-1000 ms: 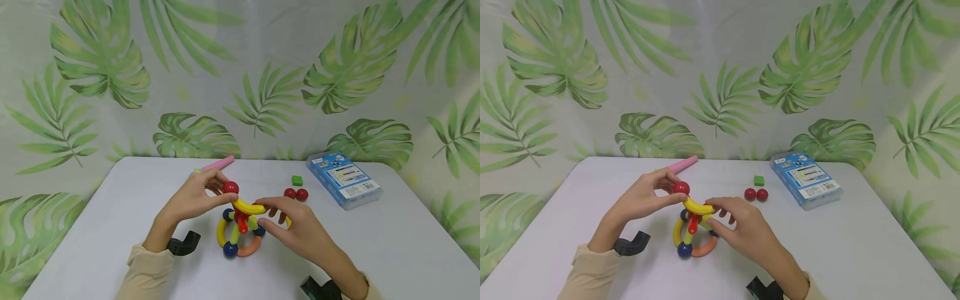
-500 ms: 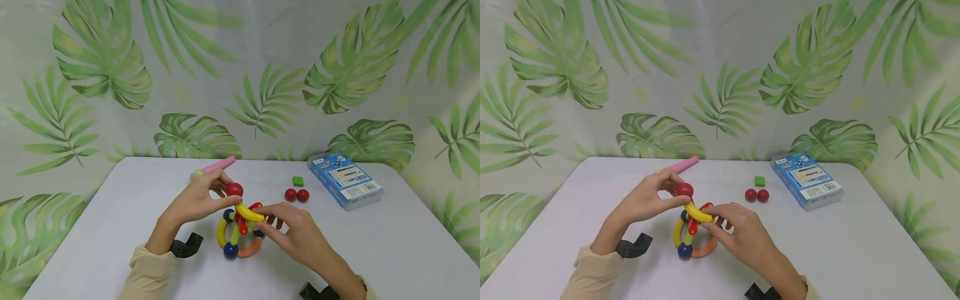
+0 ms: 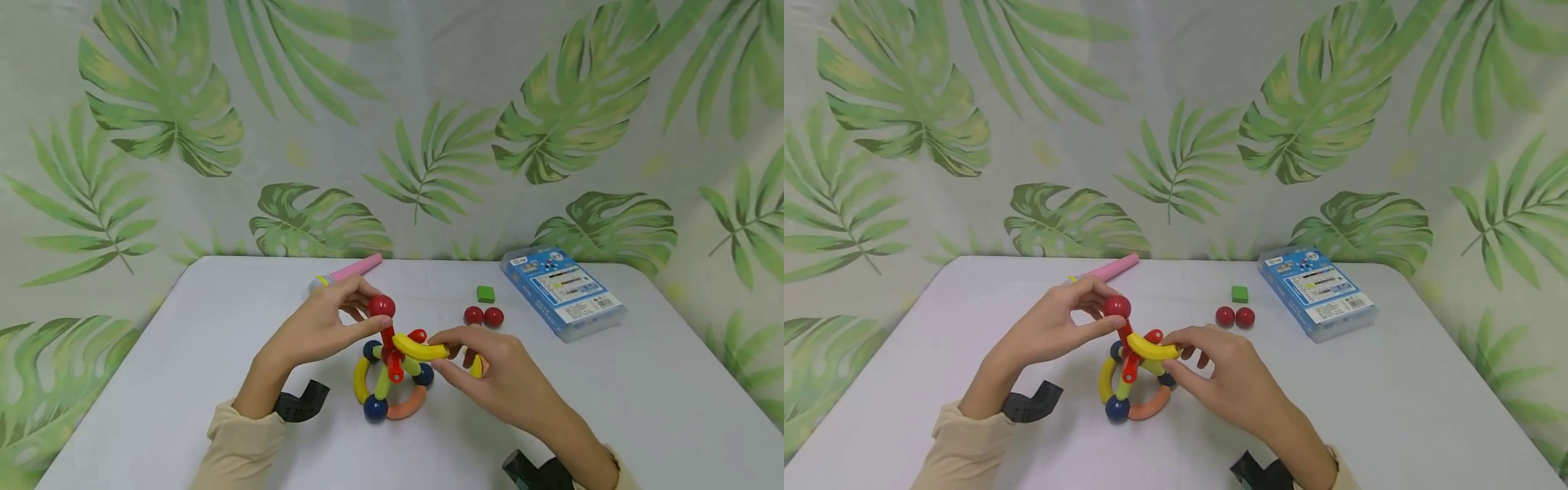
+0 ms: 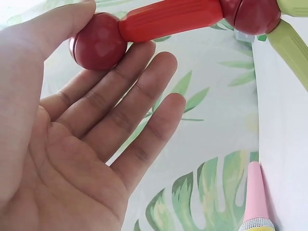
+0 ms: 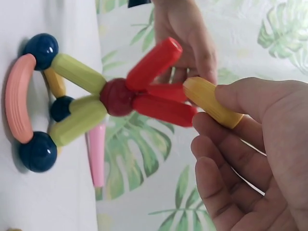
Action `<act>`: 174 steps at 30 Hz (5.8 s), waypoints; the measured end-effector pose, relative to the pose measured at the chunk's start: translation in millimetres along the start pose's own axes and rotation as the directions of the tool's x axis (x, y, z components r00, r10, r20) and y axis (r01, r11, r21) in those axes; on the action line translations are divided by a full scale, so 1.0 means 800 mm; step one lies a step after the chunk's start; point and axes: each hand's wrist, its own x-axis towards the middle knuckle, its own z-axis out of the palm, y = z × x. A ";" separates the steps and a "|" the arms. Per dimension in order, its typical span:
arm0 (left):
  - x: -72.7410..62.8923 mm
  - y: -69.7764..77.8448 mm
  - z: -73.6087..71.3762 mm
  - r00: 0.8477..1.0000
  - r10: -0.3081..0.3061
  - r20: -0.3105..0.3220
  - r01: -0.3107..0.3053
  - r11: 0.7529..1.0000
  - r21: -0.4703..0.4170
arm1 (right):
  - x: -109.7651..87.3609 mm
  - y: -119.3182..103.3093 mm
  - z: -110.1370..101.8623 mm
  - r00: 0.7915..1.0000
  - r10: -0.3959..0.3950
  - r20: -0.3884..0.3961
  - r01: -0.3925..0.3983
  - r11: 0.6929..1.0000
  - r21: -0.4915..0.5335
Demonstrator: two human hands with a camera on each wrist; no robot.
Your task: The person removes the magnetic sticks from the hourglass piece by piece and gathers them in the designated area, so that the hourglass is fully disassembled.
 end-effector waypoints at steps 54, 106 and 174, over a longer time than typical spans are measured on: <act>-0.002 0.000 -0.002 0.999 -0.031 -0.007 0.031 0.999 0.035 | -0.022 0.180 -0.043 0.889 0.375 0.262 -0.374 0.926 -0.056; 0.000 0.002 -0.001 0.999 -0.037 0.037 0.035 0.998 0.051 | -0.014 0.144 -0.036 0.973 0.181 0.141 -0.171 0.982 -0.083; 0.012 -0.024 0.046 0.955 0.048 0.292 -0.058 0.998 0.025 | 0.018 0.005 0.009 0.974 -0.181 -0.136 0.176 0.983 -0.049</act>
